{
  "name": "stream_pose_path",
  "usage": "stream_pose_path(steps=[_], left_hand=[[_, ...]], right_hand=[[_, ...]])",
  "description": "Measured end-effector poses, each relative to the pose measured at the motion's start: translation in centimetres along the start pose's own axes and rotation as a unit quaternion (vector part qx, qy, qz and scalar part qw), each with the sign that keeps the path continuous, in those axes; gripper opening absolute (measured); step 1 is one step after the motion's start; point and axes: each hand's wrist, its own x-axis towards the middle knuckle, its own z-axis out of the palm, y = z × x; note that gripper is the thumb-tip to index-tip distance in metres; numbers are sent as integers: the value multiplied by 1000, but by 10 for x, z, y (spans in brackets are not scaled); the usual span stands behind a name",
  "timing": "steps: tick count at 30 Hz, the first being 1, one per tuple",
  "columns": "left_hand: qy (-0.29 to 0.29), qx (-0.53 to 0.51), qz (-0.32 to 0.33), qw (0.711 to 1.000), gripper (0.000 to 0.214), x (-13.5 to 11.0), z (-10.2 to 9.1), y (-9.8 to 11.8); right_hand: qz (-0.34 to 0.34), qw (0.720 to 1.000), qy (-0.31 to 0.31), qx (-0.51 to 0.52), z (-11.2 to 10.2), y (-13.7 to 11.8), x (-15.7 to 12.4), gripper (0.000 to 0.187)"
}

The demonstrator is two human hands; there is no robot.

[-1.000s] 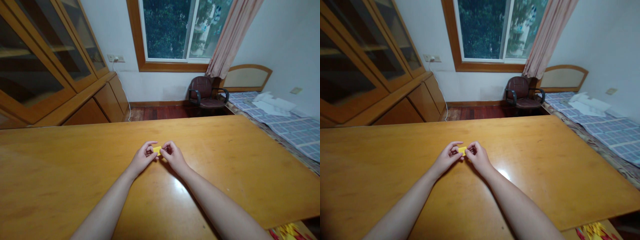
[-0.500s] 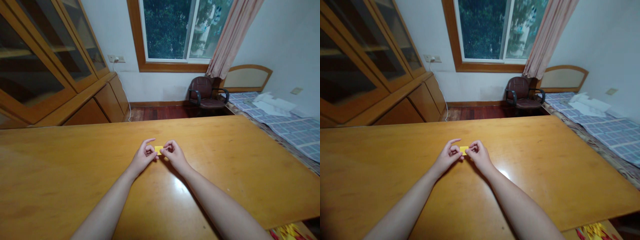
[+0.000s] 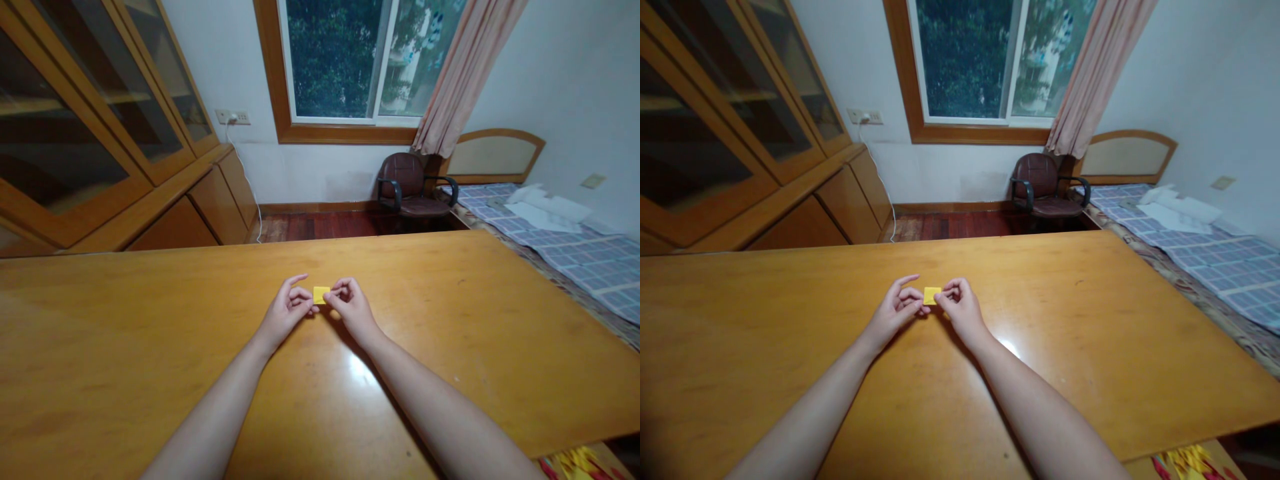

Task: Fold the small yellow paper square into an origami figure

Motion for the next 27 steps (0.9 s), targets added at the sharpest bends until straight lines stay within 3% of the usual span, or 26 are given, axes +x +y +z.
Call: stream_pose_path(steps=[13,21,27], left_hand=[[58,57,40,996,51,5,-1,-4],[53,44,39,997,48,4,-2,-4],[45,45,30,998,45,4,-2,-3]], right_hand=[[6,997,-70,-35,2,-2,-3,34],[-94,983,-71,-142,-2,-2,-4,22],[-104,980,-70,-155,-1,-3,-4,23]])
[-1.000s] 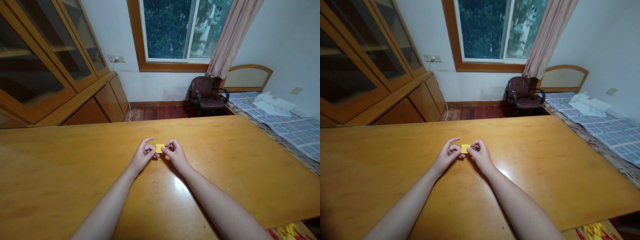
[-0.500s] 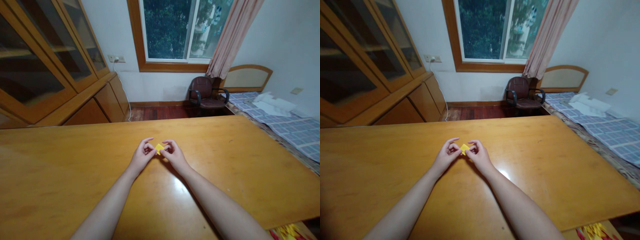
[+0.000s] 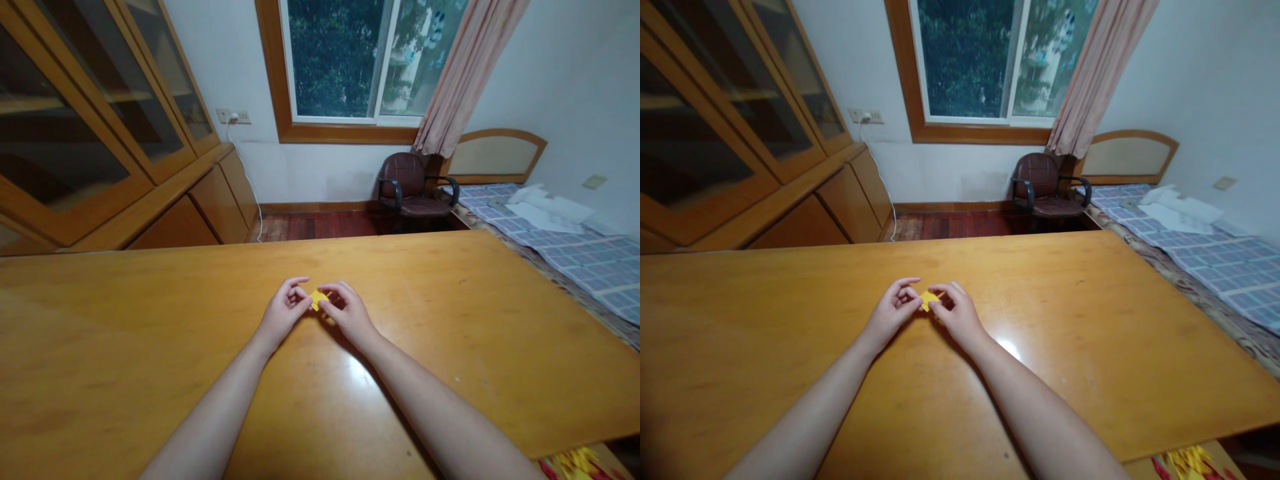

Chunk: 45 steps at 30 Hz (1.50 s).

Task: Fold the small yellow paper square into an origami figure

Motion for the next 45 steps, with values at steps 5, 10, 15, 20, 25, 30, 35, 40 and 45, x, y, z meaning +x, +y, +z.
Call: stream_pose_path(steps=[5,10,15,20,25,30,35,40,45], left_hand=[[-2,2,-1,1000,41,0,-1,-2],[-7,3,-9,1000,34,1,-2,-4],[-2,-5,-16,1000,33,1,-2,-2],[-5,-13,-27,1000,31,0,-2,1],[-13,-8,-38,999,29,0,-3,5],[-10,0,-33,999,29,0,-4,3],[-6,25,-15,1000,26,-1,-4,2],[-7,37,0,999,23,-1,-4,3],[-19,39,6,999,24,0,-4,3]], right_hand=[[-3,1000,0,-13,0,1,0,28],[-16,1000,-1,-19,-1,-2,-1,21],[-42,999,-1,-35,-1,-3,-2,20],[-54,998,3,-41,-1,-3,-2,20],[-67,997,3,-34,-1,-1,-2,20],[-63,998,1,-7,-1,-3,-1,15],[-41,999,-1,15,-3,-4,1,6],[-40,999,-7,15,-3,0,1,4],[-29,999,-25,17,-5,0,0,8]])
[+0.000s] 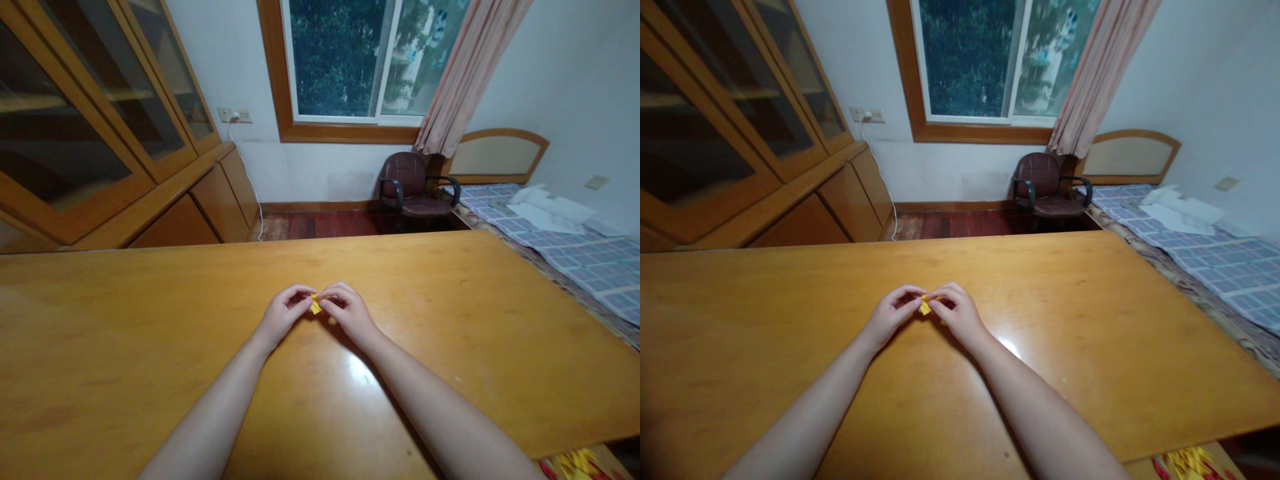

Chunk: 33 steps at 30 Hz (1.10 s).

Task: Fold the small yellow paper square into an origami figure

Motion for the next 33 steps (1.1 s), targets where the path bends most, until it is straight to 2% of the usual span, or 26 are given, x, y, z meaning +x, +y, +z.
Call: stream_pose_path(steps=[9,18,28,33], left_hand=[[-11,-4,6,1000,19,-2,0,-1],[-20,-1,8,1000,18,-3,1,2],[6,94,73,993,9,-3,0,1],[-2,90,59,994,10,-4,2,1]], right_hand=[[99,987,-17,122,0,1,1,13],[115,981,-10,158,1,-4,2,14],[140,978,-42,151,1,-3,2,25],[151,977,-34,145,2,-2,2,31]])
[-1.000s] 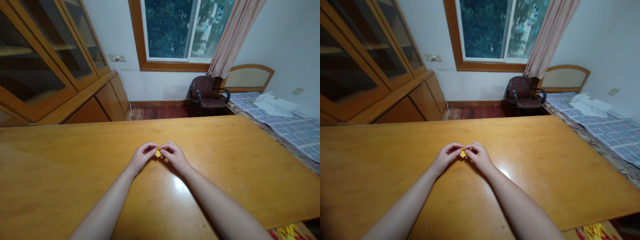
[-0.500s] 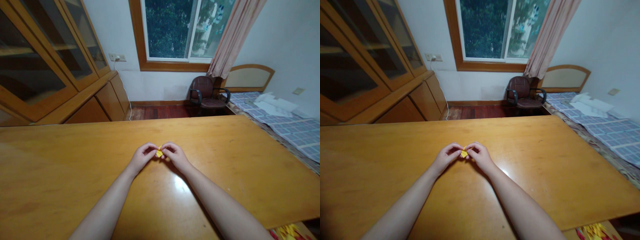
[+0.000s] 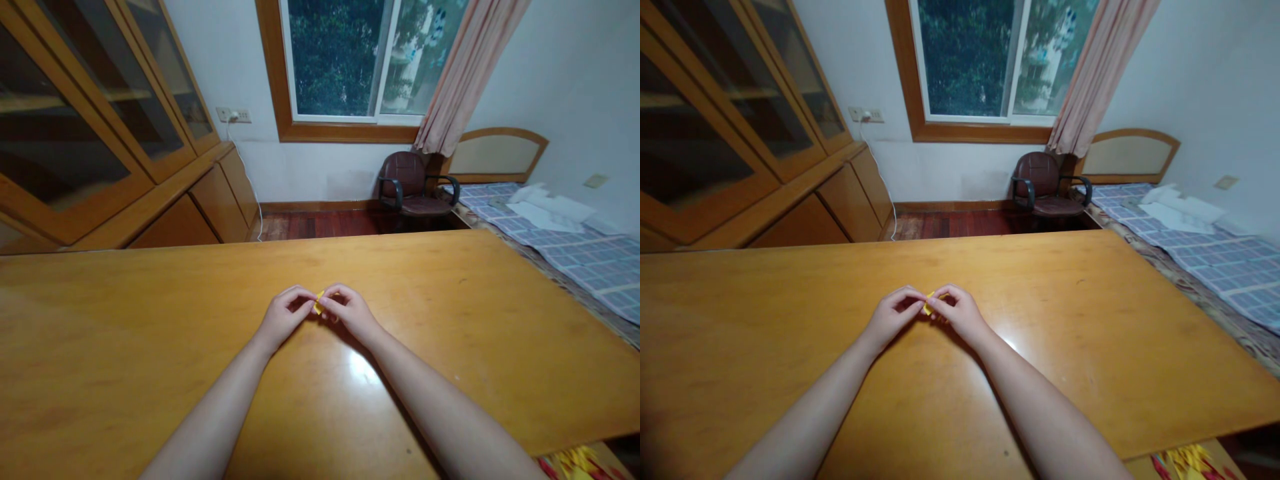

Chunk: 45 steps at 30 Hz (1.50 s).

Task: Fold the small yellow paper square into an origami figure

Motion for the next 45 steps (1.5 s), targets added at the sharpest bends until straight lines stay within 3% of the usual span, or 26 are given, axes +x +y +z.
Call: stream_pose_path(steps=[14,27,45], left_hand=[[-20,-135,-87,987,27,0,1,2],[-11,-139,-103,985,30,1,2,-1],[1,-42,-28,999,17,0,2,-8]], right_hand=[[4,1000,10,10,1,1,0,26],[-5,1000,14,22,-1,7,2,22],[-15,999,23,41,-1,6,2,20]])
